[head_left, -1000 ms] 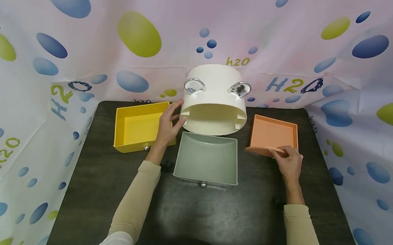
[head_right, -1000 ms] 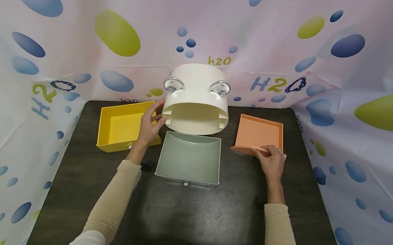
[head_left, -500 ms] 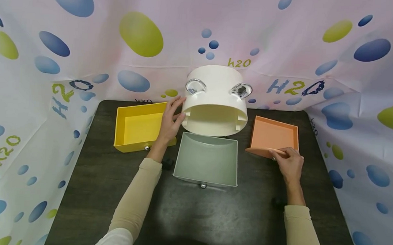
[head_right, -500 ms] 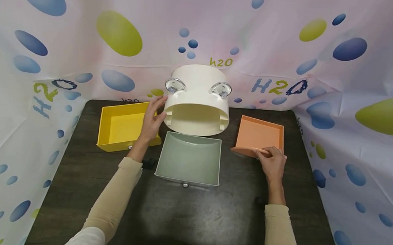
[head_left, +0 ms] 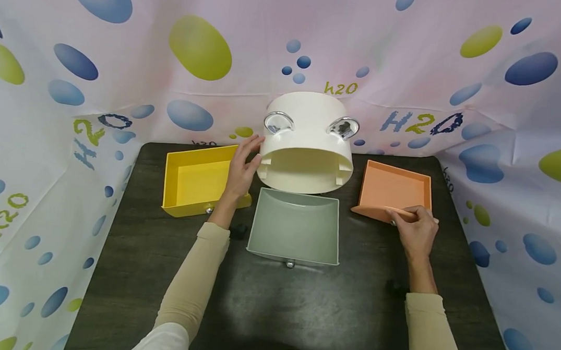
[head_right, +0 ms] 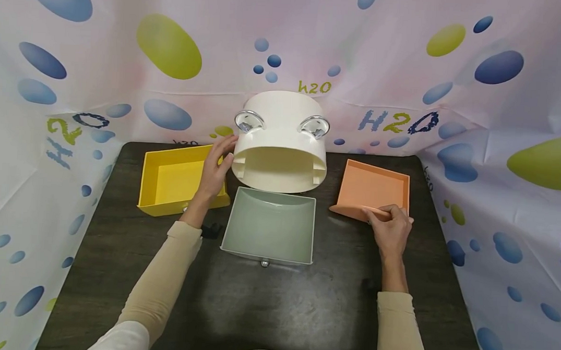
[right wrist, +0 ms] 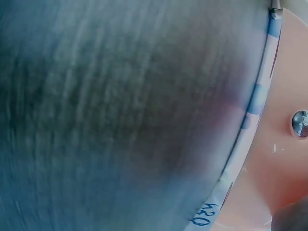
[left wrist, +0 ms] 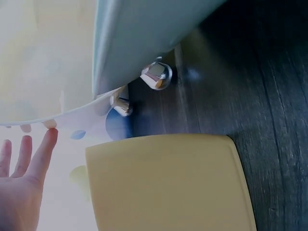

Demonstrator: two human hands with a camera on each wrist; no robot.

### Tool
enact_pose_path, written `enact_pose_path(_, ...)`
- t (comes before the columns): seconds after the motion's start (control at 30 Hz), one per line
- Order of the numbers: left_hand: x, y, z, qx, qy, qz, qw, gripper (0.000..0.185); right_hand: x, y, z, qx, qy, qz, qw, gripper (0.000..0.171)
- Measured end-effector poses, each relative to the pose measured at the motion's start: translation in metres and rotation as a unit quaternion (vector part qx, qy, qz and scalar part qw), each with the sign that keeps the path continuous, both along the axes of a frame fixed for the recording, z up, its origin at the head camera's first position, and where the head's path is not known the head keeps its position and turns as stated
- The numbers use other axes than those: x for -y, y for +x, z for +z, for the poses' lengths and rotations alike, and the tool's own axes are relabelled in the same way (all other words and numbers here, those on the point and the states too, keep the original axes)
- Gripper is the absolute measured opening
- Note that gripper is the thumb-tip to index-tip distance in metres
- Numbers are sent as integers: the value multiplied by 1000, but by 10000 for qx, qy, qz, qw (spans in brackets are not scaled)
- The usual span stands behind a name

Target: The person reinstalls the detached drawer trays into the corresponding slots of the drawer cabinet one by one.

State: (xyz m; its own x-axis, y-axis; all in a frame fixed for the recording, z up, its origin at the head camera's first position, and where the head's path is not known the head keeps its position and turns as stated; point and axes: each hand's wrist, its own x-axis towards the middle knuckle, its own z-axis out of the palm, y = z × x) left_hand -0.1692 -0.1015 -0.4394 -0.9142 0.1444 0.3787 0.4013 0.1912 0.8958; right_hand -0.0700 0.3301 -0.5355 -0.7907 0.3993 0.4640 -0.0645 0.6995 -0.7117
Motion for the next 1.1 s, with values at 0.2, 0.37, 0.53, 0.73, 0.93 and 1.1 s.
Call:
enact_pose_path(0.2,1,0,3,42,176,-30,9998,39,2,2,10,-257,75,141,9995,36)
enact_pose_path(0.37,2,-3,3,311,339,-107,9989,39,6,4,19,-371,74,189,9991,34)
enact_pose_path(0.53,2,-4,6,498,330,-165,9981,40,10,11,28,-660,84,305,9973,32)
enact_pose_path(0.73,3,-6,9,429,273,-235,9984,41,20,18,41,-663,155,373,9970,37)
enact_pose_path(0.93,1,-7,11,133,391,-456,9981,41,28,26,51,-618,193,174,9978,39)
enact_pose_path(1.1,0,-9,12,261,420,-543,9973,43,31,33,59,-658,272,224,9972,40)
